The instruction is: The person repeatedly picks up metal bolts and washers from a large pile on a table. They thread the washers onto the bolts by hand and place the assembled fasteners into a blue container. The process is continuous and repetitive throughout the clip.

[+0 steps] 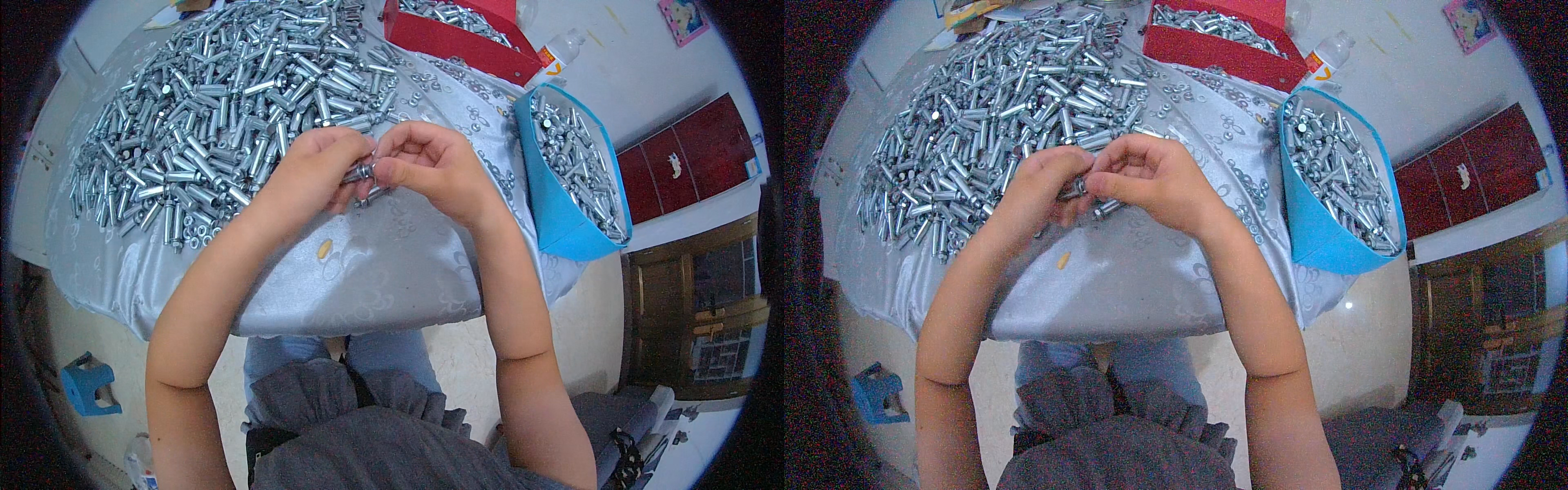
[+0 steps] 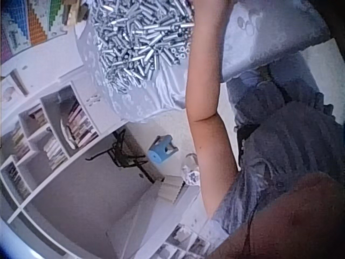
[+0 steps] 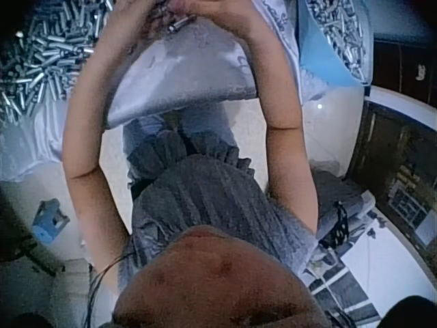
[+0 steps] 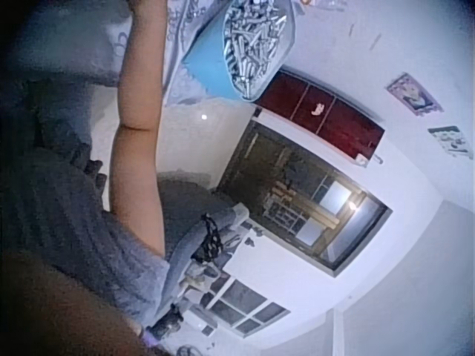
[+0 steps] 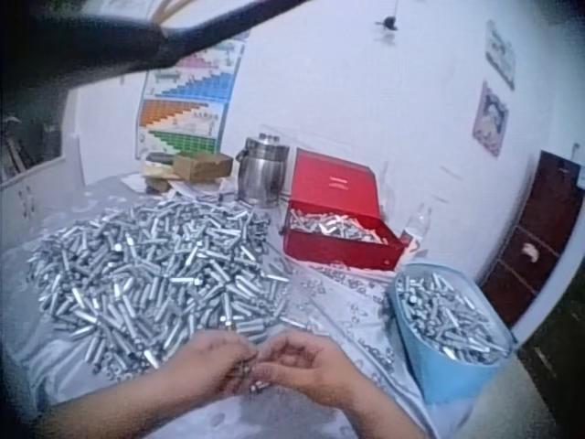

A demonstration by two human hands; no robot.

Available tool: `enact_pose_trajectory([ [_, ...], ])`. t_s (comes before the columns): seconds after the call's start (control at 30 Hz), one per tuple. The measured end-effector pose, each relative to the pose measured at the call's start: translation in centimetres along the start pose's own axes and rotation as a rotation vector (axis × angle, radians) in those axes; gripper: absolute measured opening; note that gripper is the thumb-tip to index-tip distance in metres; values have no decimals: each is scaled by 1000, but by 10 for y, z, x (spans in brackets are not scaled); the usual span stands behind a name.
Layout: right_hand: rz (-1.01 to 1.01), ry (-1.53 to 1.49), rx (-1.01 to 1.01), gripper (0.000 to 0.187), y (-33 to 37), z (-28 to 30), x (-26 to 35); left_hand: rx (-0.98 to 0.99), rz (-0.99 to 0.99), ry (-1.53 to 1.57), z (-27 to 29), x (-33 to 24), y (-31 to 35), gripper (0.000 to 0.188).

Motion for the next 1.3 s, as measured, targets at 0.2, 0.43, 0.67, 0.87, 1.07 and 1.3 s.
enact_pose_trajectory([
  [0.2,-34,19,18,15,1,-4,2,-113,-75,-83,0,-4,6,29],
  [0.43,-81,-25,62,15,3,-7,3,-91,-246,-184,-5,-6,7,29],
  [0.67,-114,-99,88,13,5,-6,-1,-112,-368,-280,-9,-13,13,25],
  [0.87,-102,-117,109,14,5,-11,-2,-86,-447,-327,-10,-17,18,23],
  [1.07,-135,-130,111,14,8,-10,-7,-64,-383,-293,-12,-16,15,24],
  [1.3,-29,-3,-22,16,4,-9,6,-70,-285,-96,-1,-2,-4,22],
])
Point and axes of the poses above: each hand's wrist, its own y-axis away from the middle knuckle, its own z-axis out of the back of the hand, x = y × z, the point moved 7 cm from there along -y, towards the middle knuckle, and after that the axes turned 14 degrees about z, right-handed, at the moved point
